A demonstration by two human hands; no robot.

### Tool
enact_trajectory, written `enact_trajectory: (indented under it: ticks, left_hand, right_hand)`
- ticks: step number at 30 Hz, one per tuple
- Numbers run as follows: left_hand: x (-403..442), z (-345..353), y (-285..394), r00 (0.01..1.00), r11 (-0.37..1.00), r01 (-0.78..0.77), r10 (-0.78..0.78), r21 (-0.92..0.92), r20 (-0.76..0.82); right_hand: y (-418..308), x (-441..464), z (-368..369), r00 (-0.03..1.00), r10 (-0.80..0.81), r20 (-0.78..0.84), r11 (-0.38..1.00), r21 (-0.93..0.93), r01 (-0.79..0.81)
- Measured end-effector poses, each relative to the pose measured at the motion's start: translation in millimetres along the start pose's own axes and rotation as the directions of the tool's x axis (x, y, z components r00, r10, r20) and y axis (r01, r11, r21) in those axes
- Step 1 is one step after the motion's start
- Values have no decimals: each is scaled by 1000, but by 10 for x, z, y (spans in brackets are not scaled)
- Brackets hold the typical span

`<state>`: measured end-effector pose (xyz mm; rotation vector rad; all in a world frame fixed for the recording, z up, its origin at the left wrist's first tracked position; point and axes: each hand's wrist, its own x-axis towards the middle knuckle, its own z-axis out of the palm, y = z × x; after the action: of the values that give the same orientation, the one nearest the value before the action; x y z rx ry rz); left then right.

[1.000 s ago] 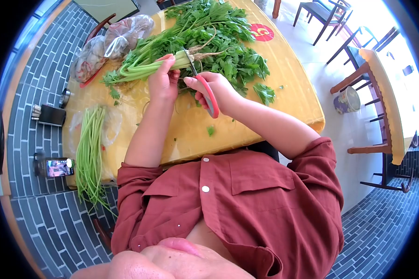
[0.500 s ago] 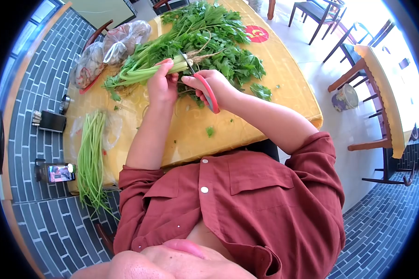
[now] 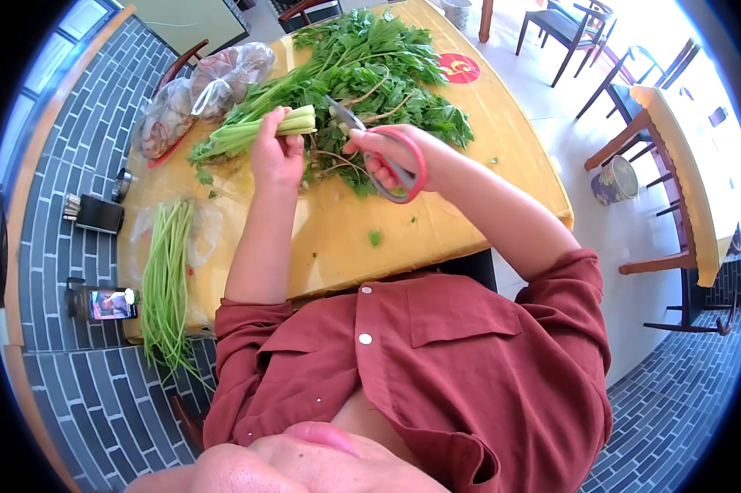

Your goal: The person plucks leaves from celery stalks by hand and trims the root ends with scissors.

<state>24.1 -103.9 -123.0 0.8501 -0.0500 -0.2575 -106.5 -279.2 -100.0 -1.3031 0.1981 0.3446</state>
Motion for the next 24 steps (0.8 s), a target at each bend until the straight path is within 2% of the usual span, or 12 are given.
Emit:
enact_trajectory:
  ticks: [1, 2, 3, 5, 7, 9, 11, 14, 15, 16, 19, 24]
  left_hand:
    - [-1, -1, 47, 1000, 1000, -5, 5, -10, 1]
    - [-8, 8, 107, 1000, 1000, -11, 11, -20, 0]
    - [-3, -1, 172, 1000, 999, -22, 21, -30, -2]
    - [47, -59, 265, 999, 995, -30, 32, -93, 24]
    - [1, 31, 306, 997, 976, -80, 79, -205, -10]
    - [98, -42, 355, 997, 915, -14, 41, -404, 59]
    - [85, 32, 406, 999, 890, 11, 8, -456, 40]
    - [153, 0, 408, 989, 832, 104, -28, -545, 146]
    - [114, 15, 421, 987, 815, 96, -5, -571, 159]
    - [159, -62, 382, 973, 807, 105, 36, -581, 226]
    - [59, 26, 471, 994, 843, 51, 11, -535, 112]
    - [-56, 65, 621, 985, 829, 117, -27, -547, 170]
  right_hand:
    - [-56, -62, -40, 999, -3, 48, 999, 52, 0]
    - [-160, -181, -70, 999, -24, 31, 999, -34, 25]
    - [-180, -249, -208, 984, -116, 136, 986, -104, 131]
    - [-296, -415, -393, 976, -189, 111, 894, -393, 217]
    - [-506, -615, -335, 971, -167, -172, 680, -734, -13]
    - [-182, -415, -956, 856, -480, -195, 557, -821, 125]
    - [-146, -420, -1201, 787, -537, -305, 333, -933, -134]
    - [189, -259, -1690, 741, -610, -282, 263, -954, -147]
    - [171, -240, -1656, 753, -556, -351, 197, -936, -291]
    - [234, -205, -1733, 766, -555, -325, 221, -945, -241]
    - [171, -136, -1620, 814, -501, -293, 118, -955, -271]
    - [-52, -280, -1259, 872, -404, -276, 3, -954, -300]
